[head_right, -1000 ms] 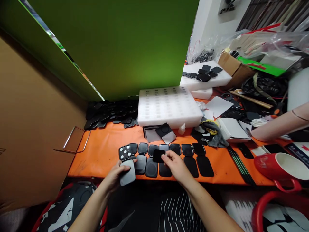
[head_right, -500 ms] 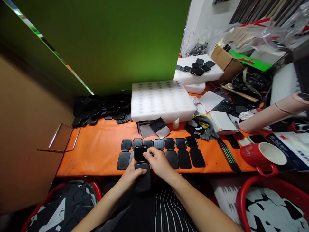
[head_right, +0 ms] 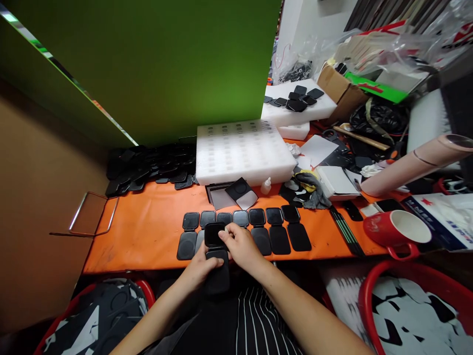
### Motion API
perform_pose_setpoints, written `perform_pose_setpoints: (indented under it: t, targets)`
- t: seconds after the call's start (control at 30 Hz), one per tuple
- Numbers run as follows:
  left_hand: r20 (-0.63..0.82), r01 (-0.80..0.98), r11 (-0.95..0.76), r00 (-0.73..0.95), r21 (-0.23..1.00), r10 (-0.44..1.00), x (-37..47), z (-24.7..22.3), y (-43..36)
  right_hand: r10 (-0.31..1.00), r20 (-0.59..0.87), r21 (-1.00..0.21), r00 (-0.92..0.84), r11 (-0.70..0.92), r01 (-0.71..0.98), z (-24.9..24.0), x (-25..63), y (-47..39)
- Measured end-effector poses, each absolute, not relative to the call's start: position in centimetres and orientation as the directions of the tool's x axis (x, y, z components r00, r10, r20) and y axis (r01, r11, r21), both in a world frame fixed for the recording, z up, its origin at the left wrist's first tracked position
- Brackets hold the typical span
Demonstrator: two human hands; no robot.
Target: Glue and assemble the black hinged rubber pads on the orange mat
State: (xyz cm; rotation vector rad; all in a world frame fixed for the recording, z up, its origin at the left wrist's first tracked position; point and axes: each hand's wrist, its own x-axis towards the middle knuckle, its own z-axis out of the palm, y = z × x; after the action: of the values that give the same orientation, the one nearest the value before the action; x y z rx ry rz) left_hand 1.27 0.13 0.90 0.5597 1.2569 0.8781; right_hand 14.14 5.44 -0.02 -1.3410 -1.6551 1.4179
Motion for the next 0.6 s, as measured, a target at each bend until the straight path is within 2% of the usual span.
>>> perform_pose_setpoints:
  t: [0.4,0.6]
  targets:
    - [-0.604,-0.209,0.611,0.104,0.764,0.790,1.0,1.2,0.1,0.898,-0.145,-0.944,-0.416,0.001,0.329,0.2,14.6,6.0]
    - [-0.606,-0.154,0.610,0.076,0.777,0.792,1.0,1.6,0.2,0.855,-0.174,-0.957,-0.489,-0.029,0.290,0.0,15.0,6.7]
